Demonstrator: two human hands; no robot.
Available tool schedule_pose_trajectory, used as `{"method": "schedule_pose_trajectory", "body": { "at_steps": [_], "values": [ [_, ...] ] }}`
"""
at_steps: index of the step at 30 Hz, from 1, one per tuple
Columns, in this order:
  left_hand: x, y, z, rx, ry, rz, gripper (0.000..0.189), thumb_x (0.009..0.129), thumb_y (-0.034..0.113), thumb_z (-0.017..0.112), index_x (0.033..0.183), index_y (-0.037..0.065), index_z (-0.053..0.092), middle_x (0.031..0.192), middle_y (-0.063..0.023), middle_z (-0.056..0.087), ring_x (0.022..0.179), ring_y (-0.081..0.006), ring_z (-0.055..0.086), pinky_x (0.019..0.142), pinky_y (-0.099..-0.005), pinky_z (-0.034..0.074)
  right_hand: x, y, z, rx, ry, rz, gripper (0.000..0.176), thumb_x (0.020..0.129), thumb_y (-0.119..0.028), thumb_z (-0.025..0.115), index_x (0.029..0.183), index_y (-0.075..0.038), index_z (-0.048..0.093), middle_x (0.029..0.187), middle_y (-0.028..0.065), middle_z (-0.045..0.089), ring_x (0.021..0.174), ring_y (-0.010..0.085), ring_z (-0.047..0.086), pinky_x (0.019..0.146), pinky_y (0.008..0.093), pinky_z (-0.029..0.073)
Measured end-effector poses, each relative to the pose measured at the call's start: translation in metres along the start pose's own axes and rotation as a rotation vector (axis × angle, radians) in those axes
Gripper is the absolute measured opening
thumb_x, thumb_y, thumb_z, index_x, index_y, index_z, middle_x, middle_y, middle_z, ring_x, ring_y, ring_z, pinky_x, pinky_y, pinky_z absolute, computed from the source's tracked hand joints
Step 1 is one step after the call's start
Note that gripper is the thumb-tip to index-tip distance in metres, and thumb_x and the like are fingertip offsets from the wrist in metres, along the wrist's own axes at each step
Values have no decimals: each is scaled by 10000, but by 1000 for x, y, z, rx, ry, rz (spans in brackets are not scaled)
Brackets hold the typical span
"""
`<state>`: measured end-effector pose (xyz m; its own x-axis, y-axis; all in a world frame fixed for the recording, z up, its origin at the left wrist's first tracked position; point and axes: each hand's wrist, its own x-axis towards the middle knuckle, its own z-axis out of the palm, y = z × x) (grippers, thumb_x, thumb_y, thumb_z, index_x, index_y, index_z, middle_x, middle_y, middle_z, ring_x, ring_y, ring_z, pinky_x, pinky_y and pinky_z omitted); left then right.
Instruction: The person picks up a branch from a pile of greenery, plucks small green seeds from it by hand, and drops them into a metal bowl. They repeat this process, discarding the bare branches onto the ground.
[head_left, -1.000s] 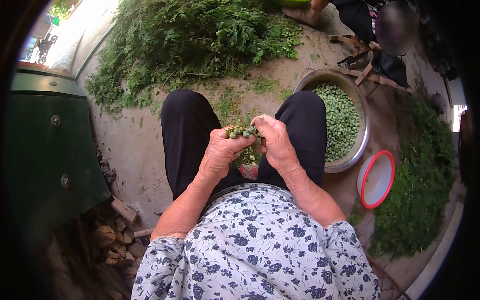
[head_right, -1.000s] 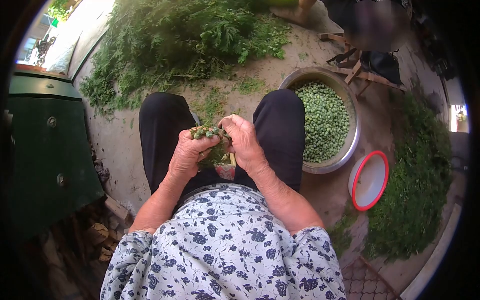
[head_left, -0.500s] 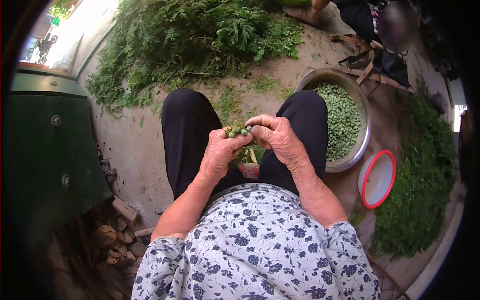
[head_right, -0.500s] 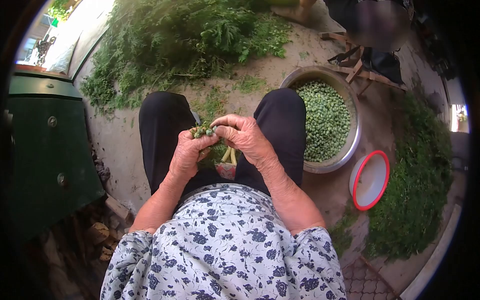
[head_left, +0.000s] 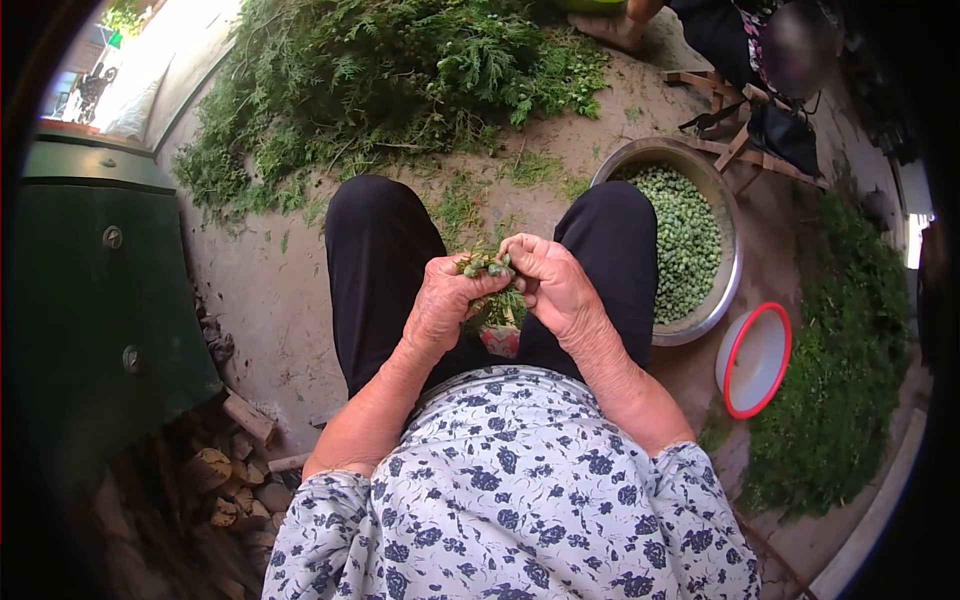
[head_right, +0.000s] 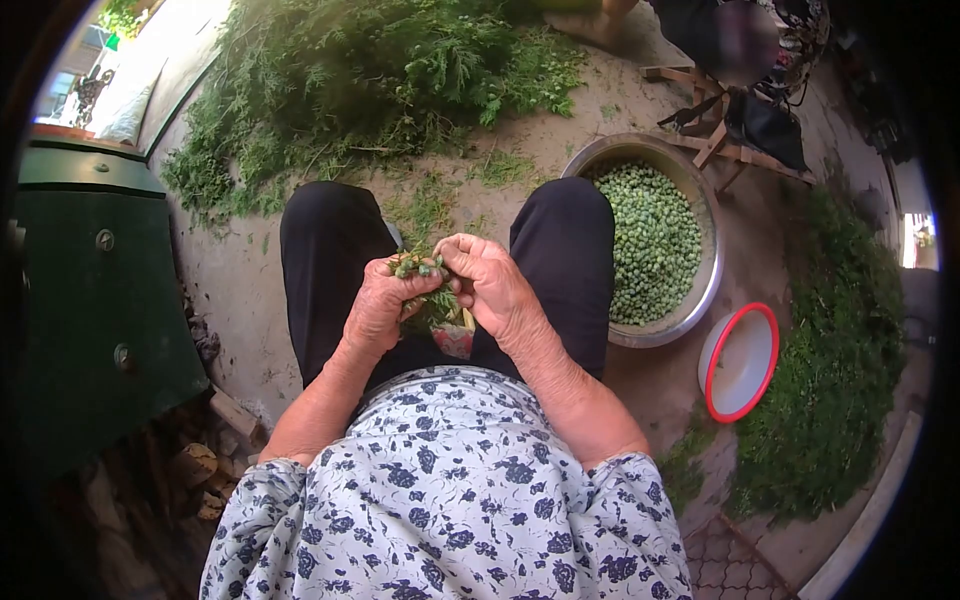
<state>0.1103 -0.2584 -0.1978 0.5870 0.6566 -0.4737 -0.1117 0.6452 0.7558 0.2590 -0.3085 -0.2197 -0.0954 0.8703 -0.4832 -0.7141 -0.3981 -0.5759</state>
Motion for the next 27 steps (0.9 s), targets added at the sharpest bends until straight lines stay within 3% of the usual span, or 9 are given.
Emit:
{"method": "schedule_pose_trajectory", "body": {
  "at_steps": [10,14,16,18,20,22,23,25,27],
  "values": [
    [3,-2,-2,69,159,-38,70,784,80,647,814,17,650,707,13,614,585,-48,535,512,-197,403,-5,-18,2,102,125,-192,104,868,-85,569,940,-13,545,760,43,577,595,73,523,449,196,379],
    [6,-7,-3,122,189,-14,77,792,102,646,797,25,651,693,23,600,563,-34,498,486,-200,375,-9,-7,11,-509,136,-318,169,826,-135,644,918,7,636,685,5,557,556,62,507,514,198,415],
    [7,-9,-8,178,152,-8,92,803,118,638,816,27,649,703,24,600,585,-36,513,495,-192,380,2,4,8,-1000,185,-754,169,825,-135,638,916,8,634,733,30,570,564,73,525,531,210,430],
    [5,-7,-9,235,116,-1,108,814,134,631,835,30,646,712,24,600,607,-39,529,505,-184,384,1,4,6,-1022,178,-729,172,830,-139,630,914,10,632,751,41,571,567,76,528,528,217,430],
    [0,2,-5,552,32,160,162,829,184,637,786,29,653,619,41,529,522,-33,419,453,-207,333,-1,4,8,-1044,171,-703,175,835,-144,621,913,12,629,768,53,572,570,79,530,525,225,430],
    [5,-5,-9,521,1,224,178,835,199,634,795,27,652,619,40,526,517,-29,413,447,-203,321,-4,4,12,-745,196,-364,179,867,-158,586,899,15,619,740,35,559,563,67,506,488,215,399],
    [7,-8,-10,490,-30,289,194,841,214,630,803,25,651,620,39,523,511,-26,406,441,-199,309,-4,3,10,-747,195,-364,179,867,-158,586,899,15,619,740,35,559,563,67,506,488,215,399],
    [6,-6,-11,420,13,146,187,841,215,630,805,33,651,625,41,527,514,-25,408,443,-195,306,-4,1,4,-243,114,-103,181,893,-165,554,883,8,606,728,16,545,547,55,474,455,196,350],
    [5,-3,-8,350,56,4,180,841,217,629,807,41,650,631,43,531,517,-25,411,446,-191,302,-4,-2,4,-245,106,-112,170,897,-155,544,910,8,591,727,13,542,546,53,470,450,186,336]
  ]
}}
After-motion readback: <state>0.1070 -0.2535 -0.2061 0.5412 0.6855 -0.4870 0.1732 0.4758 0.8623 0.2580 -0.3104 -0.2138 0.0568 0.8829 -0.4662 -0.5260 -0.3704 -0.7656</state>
